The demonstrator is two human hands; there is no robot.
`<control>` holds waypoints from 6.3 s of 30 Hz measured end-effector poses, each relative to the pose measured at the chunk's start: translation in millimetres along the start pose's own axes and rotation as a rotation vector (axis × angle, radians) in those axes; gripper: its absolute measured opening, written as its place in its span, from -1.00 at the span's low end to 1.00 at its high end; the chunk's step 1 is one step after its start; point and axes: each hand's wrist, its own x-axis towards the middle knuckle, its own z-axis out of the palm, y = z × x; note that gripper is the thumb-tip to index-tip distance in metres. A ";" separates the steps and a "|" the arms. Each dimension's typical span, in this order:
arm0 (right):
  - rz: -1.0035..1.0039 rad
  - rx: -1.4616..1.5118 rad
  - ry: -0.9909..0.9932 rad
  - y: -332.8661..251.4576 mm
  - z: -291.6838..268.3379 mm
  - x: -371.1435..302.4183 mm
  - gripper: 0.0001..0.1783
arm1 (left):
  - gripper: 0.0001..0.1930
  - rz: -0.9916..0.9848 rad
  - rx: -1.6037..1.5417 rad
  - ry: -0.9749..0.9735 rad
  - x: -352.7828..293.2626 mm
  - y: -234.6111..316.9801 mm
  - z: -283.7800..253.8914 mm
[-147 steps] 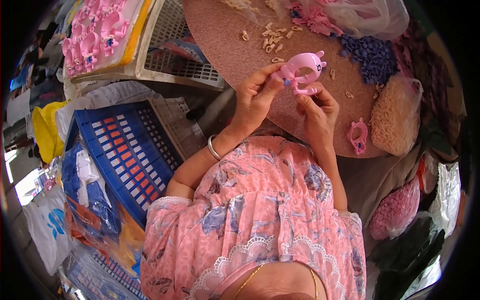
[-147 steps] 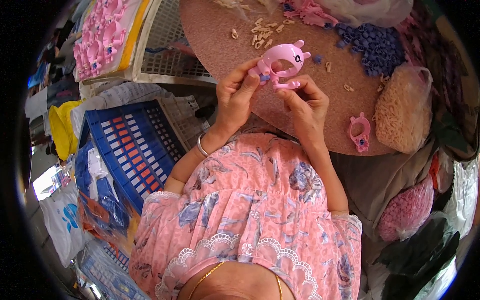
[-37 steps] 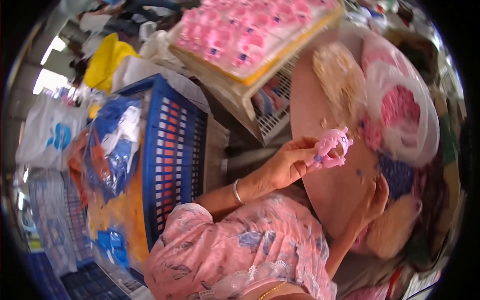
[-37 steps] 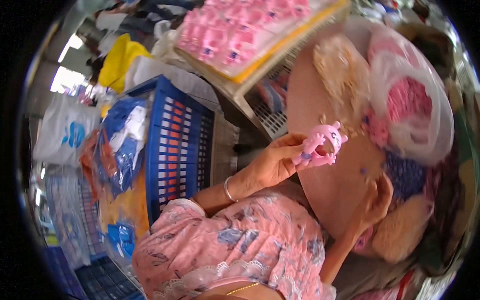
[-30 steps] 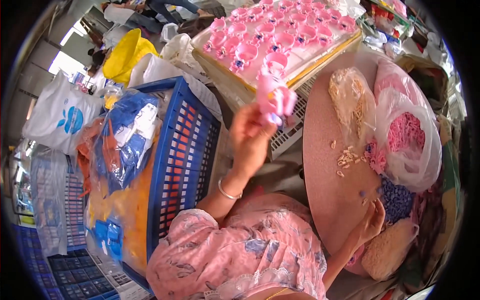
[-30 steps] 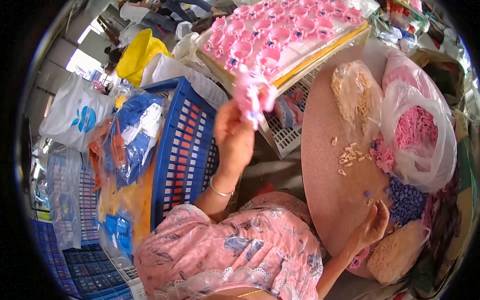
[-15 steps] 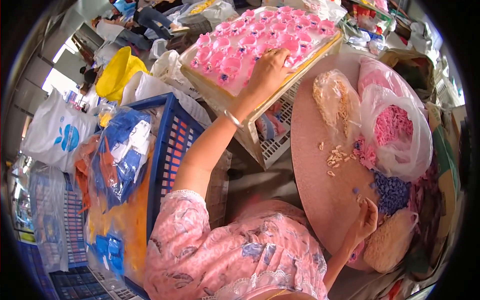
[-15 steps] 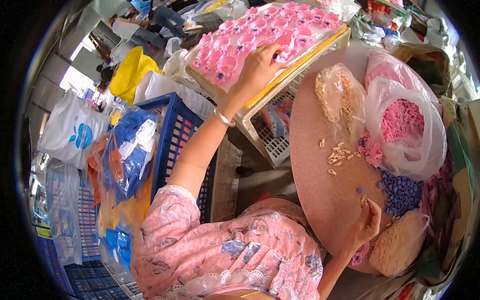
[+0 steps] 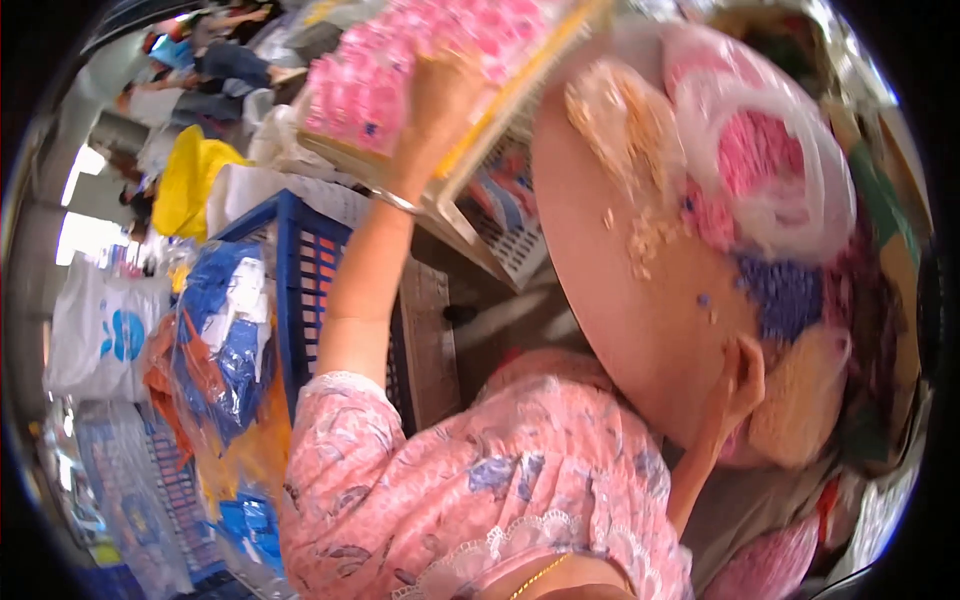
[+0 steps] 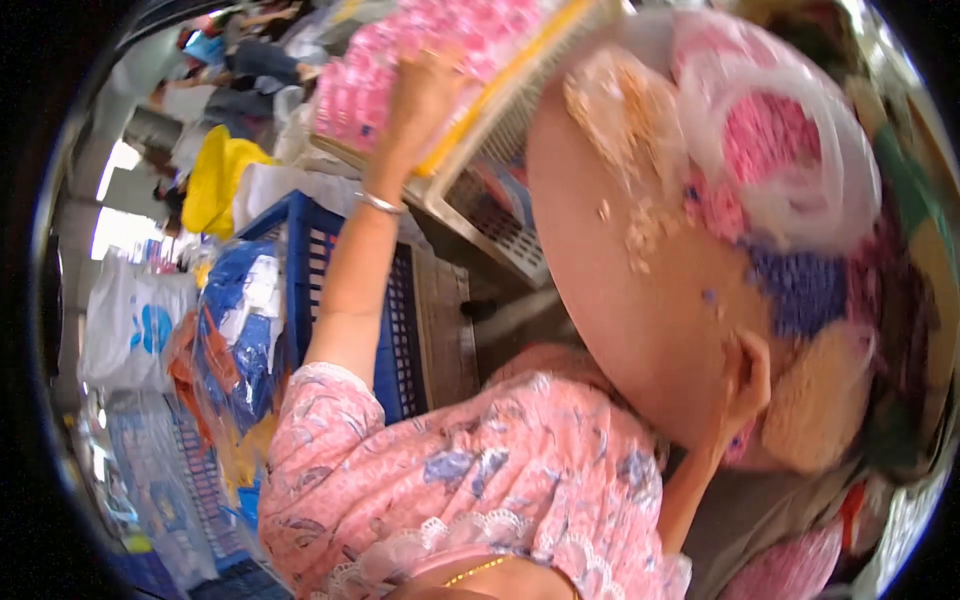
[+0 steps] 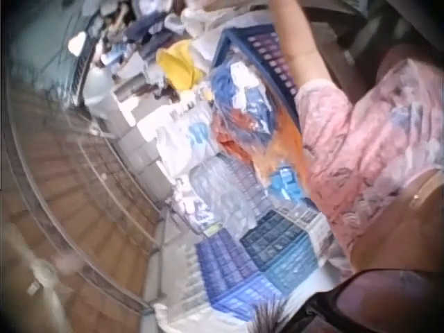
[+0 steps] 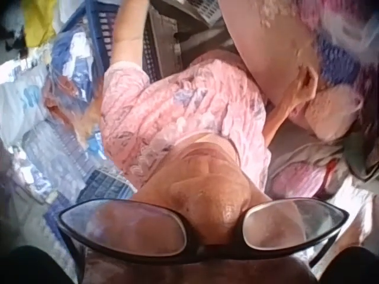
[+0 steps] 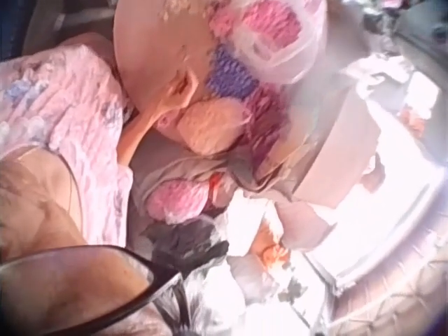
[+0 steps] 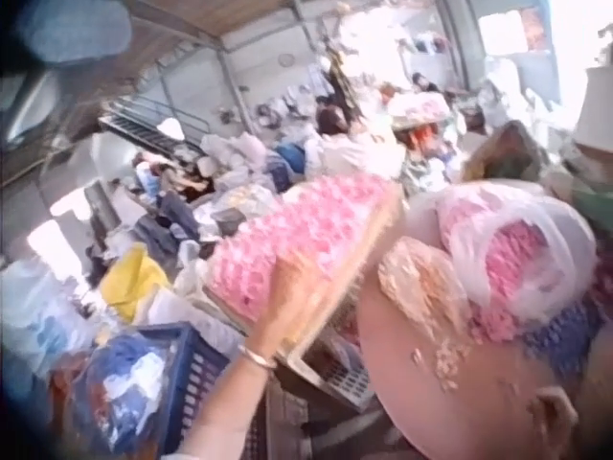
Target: Assemble small pink plastic toy components by attaching decorative blue pieces and organizing them onto a tray.
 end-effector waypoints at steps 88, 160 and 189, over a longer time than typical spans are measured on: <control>-0.057 -0.560 -0.050 20.3 -3.5 8.7 -0.85 | -0.54 0.285 -1.001 -0.207 -129.6 286.8 -60.6; -0.455 -0.463 -0.223 -19.5 59.6 6.0 -0.76 | -0.57 -0.102 -0.996 -0.140 -131.9 286.0 -54.2; -0.368 -0.655 -0.283 -75.4 61.3 2.0 -0.87 | -0.51 -0.049 -1.250 0.285 -143.0 280.7 -42.4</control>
